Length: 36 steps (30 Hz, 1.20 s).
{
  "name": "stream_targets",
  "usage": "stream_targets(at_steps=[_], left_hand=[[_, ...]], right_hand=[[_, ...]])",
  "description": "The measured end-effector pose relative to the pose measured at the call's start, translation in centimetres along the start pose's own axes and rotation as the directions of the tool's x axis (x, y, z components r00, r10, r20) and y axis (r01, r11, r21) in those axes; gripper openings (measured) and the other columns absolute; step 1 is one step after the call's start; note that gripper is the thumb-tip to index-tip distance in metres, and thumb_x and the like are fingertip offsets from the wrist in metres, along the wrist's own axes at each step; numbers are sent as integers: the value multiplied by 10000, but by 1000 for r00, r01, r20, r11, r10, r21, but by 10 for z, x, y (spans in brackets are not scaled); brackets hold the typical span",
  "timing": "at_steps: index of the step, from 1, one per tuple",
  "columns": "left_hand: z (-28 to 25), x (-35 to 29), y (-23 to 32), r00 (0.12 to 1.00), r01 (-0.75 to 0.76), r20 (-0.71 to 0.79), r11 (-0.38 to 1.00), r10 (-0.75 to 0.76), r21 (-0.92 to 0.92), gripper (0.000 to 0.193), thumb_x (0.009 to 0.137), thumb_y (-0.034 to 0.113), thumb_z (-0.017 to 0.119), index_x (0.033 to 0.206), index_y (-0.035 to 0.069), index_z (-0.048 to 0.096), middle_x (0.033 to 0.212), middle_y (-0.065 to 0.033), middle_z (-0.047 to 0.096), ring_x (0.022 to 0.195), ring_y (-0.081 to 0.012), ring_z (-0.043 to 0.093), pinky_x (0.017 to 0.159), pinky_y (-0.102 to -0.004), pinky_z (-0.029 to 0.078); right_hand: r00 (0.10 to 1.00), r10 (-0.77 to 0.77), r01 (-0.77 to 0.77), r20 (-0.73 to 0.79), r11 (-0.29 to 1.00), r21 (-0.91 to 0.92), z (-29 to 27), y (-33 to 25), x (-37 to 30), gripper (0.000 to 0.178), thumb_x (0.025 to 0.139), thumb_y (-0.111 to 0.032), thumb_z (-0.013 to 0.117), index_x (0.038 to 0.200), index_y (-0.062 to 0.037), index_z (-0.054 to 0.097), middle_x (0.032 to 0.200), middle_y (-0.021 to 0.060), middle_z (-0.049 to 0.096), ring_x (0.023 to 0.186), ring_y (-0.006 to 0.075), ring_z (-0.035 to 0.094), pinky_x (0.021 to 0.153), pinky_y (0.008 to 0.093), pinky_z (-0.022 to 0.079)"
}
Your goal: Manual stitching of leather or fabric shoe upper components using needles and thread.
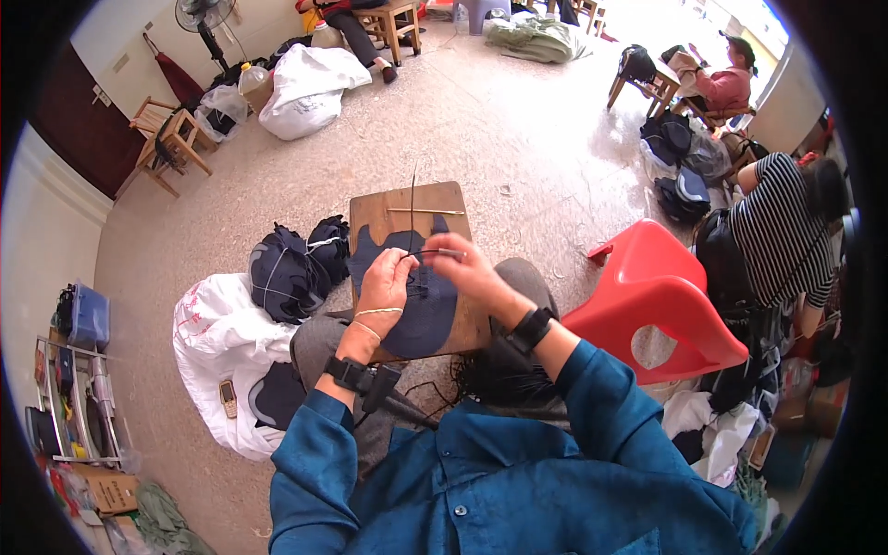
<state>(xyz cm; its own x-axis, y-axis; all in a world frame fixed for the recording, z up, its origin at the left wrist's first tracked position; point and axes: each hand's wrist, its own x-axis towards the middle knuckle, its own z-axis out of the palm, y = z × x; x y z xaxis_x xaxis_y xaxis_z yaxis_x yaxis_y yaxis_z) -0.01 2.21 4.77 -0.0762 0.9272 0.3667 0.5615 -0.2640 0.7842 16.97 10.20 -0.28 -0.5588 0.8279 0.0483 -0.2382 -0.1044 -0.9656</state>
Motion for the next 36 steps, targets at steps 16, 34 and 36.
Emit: stream_targets(at_steps=[16, 34, 36], left_hand=[[-24, -35, -36, 827, 489, 47, 676, -560, -552, 258, 1099, 261, 481, 946, 75, 574, 629, 61, 390, 520, -36, 388, 484, -244, 369], [-23, -12, 9, 940, 288, 12, 773, -341, -565, 276, 1119, 246, 439, 1023, 33, 586, 782, -49, 649, 670, -111, 613, 651, -249, 517], [-26, 0, 20, 960, 228, -10, 798, -281, -557, 241, 1114, 246, 453, 1043, 47, 570, 797, -38, 624, 702, -120, 613, 710, -257, 539]], right_hand=[[929, -282, 349, 239, 454, -820, 27, 15, -52, 349, 835, -138, 774, 1146, -45, 644, 1067, 147, 596, 1026, 369, 603, 898, 451, 499], [944, -215, 330, 251, 597, -731, 15, 19, -50, 364, 811, -20, 721, 1169, -41, 658, 1135, 172, 595, 1104, 383, 592, 961, 450, 495], [922, -302, 379, 242, 579, -722, 16, 19, -47, 337, 795, -17, 703, 1130, -41, 666, 1077, 173, 608, 1044, 389, 607, 918, 466, 504]])
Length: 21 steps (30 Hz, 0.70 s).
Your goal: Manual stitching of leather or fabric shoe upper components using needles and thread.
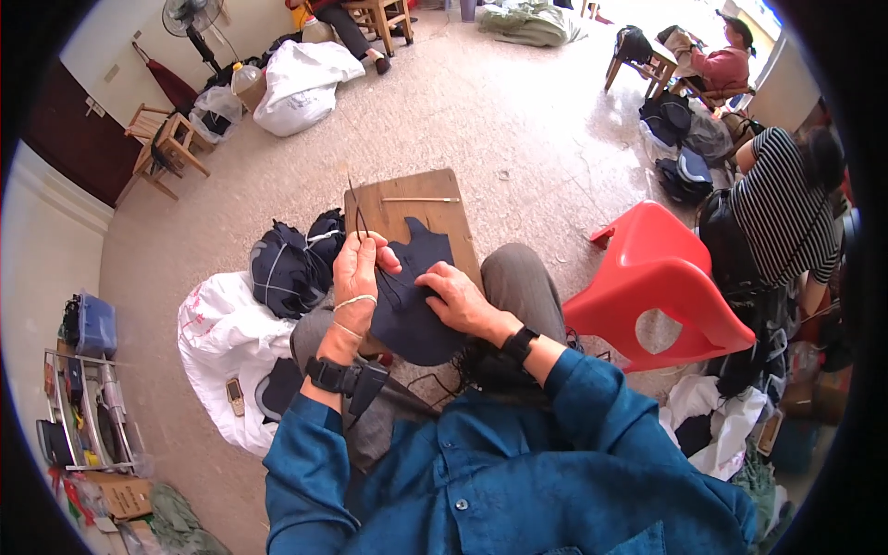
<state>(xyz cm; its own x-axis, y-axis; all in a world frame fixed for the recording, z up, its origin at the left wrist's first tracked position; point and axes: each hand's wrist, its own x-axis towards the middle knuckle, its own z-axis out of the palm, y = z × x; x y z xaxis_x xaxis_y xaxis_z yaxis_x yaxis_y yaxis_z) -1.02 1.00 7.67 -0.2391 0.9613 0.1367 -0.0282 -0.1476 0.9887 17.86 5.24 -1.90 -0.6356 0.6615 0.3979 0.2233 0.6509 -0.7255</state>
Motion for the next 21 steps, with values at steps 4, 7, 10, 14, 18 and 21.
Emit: stream_targets(at_steps=[4, 7, 10, 14, 18, 21], left_hand=[[10, 2, 19, 999, -51, 11, 998, 51, 29, 240, 1115, 241, 448, 1050, 45, 569, 820, -48, 639, 737, -127, 633, 731, -257, 538], [14, 8, 28, 996, -75, 42, 996, 73, 50, 233, 1118, 234, 441, 1069, 42, 563, 858, -73, 669, 779, -146, 661, 755, -275, 546], [17, 11, 35, 993, -114, 43, 991, 111, 70, 234, 1119, 236, 440, 1081, 38, 558, 854, -73, 669, 777, -153, 665, 772, -289, 557], [20, 15, 45, 992, -115, 60, 992, 111, 59, 232, 1120, 228, 437, 1084, 30, 555, 863, -80, 682, 800, -167, 685, 796, -304, 571], [18, 17, 48, 992, -113, 63, 994, 112, 9, 232, 1117, 218, 446, 1082, 23, 565, 883, -91, 695, 818, -176, 698, 811, -309, 575], [14, 19, 52, 989, -147, 45, 984, 143, 103, 236, 1107, 202, 481, 1074, 10, 615, 942, -91, 720, 853, -160, 693, 838, -301, 563]], right_hand=[[1000, 6, -7, -21, 999, -35, 2, -6, -6, 303, 801, -25, 693, 1102, -43, 664, 1072, 167, 603, 1040, 393, 601, 903, 465, 501], [1000, 5, -5, -3, 1000, -17, 0, -5, -4, 308, 806, -30, 691, 1111, -51, 662, 1080, 161, 599, 1040, 388, 598, 903, 466, 499], [1000, 3, -3, -10, 1000, -20, 0, -6, -7, 308, 805, -31, 693, 1110, -46, 661, 1078, 158, 600, 1043, 380, 598, 902, 463, 499], [1000, 0, -1, -22, 999, -34, 1, -6, -9, 322, 800, -23, 695, 1120, -44, 662, 1080, 147, 603, 1057, 368, 596, 915, 457, 497], [1000, 2, -3, -17, 999, -41, 1, -8, -8, 319, 806, -27, 697, 1123, -40, 667, 1079, 143, 605, 1062, 364, 596, 919, 454, 496], [1000, 8, -8, -14, 999, -35, 0, -8, -6, 302, 825, -56, 710, 1124, -41, 667, 1080, 150, 600, 1069, 368, 590, 923, 463, 492]])
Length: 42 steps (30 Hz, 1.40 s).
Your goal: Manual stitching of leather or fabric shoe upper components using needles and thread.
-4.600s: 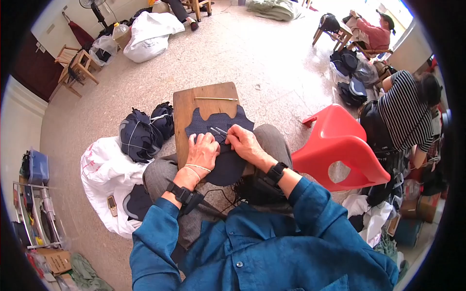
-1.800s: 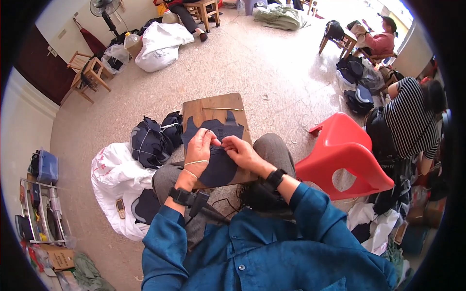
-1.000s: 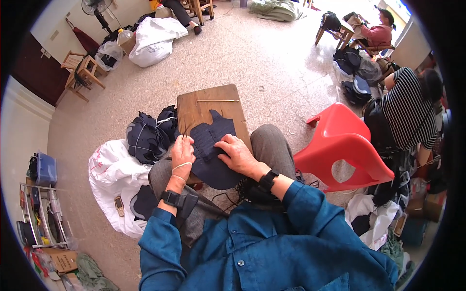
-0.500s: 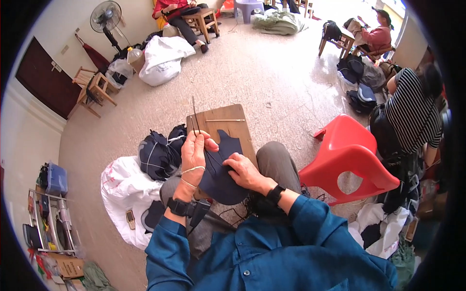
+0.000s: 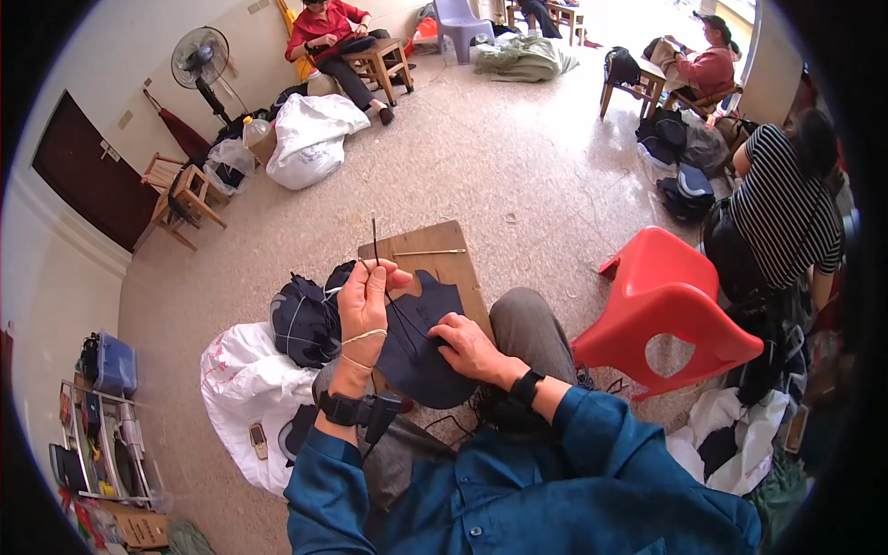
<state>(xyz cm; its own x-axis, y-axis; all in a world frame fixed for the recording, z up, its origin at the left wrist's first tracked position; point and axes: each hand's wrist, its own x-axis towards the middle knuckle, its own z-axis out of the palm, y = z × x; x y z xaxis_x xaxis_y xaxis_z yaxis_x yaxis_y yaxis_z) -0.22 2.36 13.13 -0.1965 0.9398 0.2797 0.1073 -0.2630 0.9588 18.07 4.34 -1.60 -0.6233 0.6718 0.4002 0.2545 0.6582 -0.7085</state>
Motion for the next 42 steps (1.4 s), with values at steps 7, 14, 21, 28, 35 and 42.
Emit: stream_targets(at_steps=[7, 14, 21, 28, 35, 42], left_hand=[[0, -5, 4, 998, -52, -33, 979, 60, 198, 191, 1063, 140, 576, 1089, -1, 703, 1053, -39, 715, 993, -113, 638, 905, -252, 486], [6, -10, 2, 999, -21, -24, 995, 24, 100, 194, 1056, 165, 599, 1101, 20, 720, 992, -4, 694, 859, -69, 594, 777, -221, 475], [0, -12, 15, 992, 127, 8, 991, -127, -44, 262, 1058, 235, 608, 1180, 12, 671, 902, 29, 638, 722, -20, 511, 598, -183, 424], [-24, -51, -67, 986, 148, -92, 984, -138, 103, 206, 1043, 156, 620, 1178, 26, 708, 1077, 11, 693, 929, -67, 593, 839, -212, 478], [-11, -70, -118, 999, -43, 22, 858, 37, 512, 134, 887, 65, 712, 1009, 14, 732, 970, -125, 698, 963, -311, 662, 852, -380, 525], [-2, -60, -103, 999, 28, 13, 938, -35, 347, 80, 891, 41, 735, 964, 9, 742, 927, -82, 693, 849, -180, 660, 750, -288, 523]], right_hand=[[997, 79, -79, -17, 997, 8, -4, -15, 27, 347, 874, -154, 732, 1189, -45, 634, 1108, 177, 605, 1061, 386, 600, 907, 473, 499], [986, 145, -79, -86, 849, 523, -10, -51, 71, 168, 1012, -122, 596, 1031, 42, 627, 866, 136, 687, 782, 212, 643, 723, 338, 533], [990, 124, -135, 62, 758, 638, -42, -74, 84, 184, 1047, -102, 549, 994, 54, 631, 895, 74, 691, 864, 132, 638, 796, 303, 539], [988, 141, -147, 62, 744, 652, -51, -67, 94, 187, 1035, -125, 590, 1038, 45, 668, 918, 47, 694, 896, 97, 620, 820, 270, 523], [983, 149, -182, 109, 682, 708, -56, -70, 95, 203, 1048, -117, 566, 1078, 46, 684, 998, 50, 699, 992, 118, 645, 910, 276, 524], [969, 168, -246, 180, 635, 733, -64, -68, 99, 248, 1066, -170, 559, 1139, 25, 693, 1078, 72, 712, 1056, 144, 643, 982, 306, 501]])
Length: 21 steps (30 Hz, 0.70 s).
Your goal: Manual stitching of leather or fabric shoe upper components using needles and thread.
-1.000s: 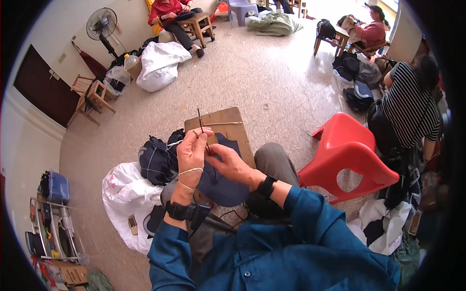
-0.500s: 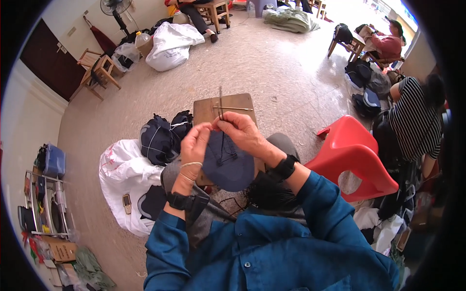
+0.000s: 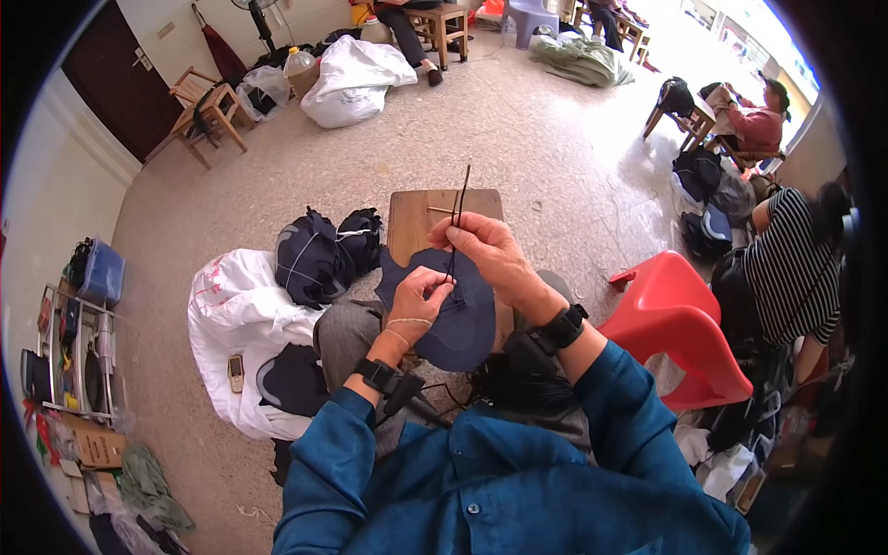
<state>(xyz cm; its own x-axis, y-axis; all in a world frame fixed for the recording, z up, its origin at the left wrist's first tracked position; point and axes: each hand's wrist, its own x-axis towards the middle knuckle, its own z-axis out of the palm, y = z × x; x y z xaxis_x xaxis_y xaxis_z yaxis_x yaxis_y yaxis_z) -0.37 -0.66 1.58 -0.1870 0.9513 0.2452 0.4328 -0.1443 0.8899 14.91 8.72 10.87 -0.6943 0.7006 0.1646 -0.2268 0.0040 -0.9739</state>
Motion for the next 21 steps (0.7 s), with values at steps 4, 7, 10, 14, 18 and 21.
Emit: stream_targets(at_steps=[4, 7, 10, 14, 18, 21], left_hand=[[-3, 5, 10, 999, 32, -10, 990, -34, -139, 66, 943, 25, 707, 992, -7, 737, 943, -29, 706, 842, -89, 638, 735, -224, 504], [-8, 11, 21, 995, 100, 49, 942, -89, -320, 94, 964, 53, 708, 1026, -13, 736, 962, 2, 720, 862, -59, 616, 740, -211, 497], [-10, 18, 36, 999, 39, 25, 895, -31, -444, 113, 965, 89, 721, 1044, 12, 745, 990, -6, 729, 840, -48, 604, 705, -206, 488], [-16, 27, 53, 1000, -29, -9, 913, 28, -407, 113, 970, 71, 713, 1057, 6, 743, 946, 0, 728, 842, -34, 597, 711, -203, 495], [-22, 31, 64, 999, -13, -33, 914, -1, -406, 123, 967, 75, 720, 1067, 9, 747, 872, 21, 708, 787, -31, 588, 680, -205, 494], [-23, 32, 70, 999, 3, -29, 903, -18, -430, 142, 974, 73, 711, 1100, 16, 746, 911, 29, 698, 826, -34, 593, 727, -204, 503]], right_hand=[[999, 23, -25, 32, 998, 56, 2, -3, 0, 257, 1069, -192, 556, 1145, 12, 694, 1096, 69, 713, 1064, 141, 642, 982, 304, 498], [999, 41, -42, 12, 999, 26, 2, -6, -1, 259, 1068, -206, 562, 1158, 3, 685, 1102, 61, 710, 1072, 134, 640, 967, 291, 502], [992, 128, -129, 9, 991, 45, 4, -12, -3, 262, 1065, -218, 571, 1170, -1, 673, 1105, 54, 707, 1079, 124, 639, 962, 284, 507], [996, 59, -66, 72, 992, 107, 4, -9, -3, 260, 1063, -214, 574, 1177, -1, 671, 1105, 47, 704, 1077, 114, 635, 958, 277, 510], [997, 6, -15, 77, 993, 118, 6, -13, -2, 271, 1055, -197, 584, 1213, 8, 661, 1117, 47, 698, 1071, 114, 633, 974, 278, 503], [997, 2, -9, 75, 996, 88, 8, -15, -2, 269, 1046, -185, 588, 1210, 17, 659, 1107, 48, 693, 1055, 112, 628, 954, 272, 506]])
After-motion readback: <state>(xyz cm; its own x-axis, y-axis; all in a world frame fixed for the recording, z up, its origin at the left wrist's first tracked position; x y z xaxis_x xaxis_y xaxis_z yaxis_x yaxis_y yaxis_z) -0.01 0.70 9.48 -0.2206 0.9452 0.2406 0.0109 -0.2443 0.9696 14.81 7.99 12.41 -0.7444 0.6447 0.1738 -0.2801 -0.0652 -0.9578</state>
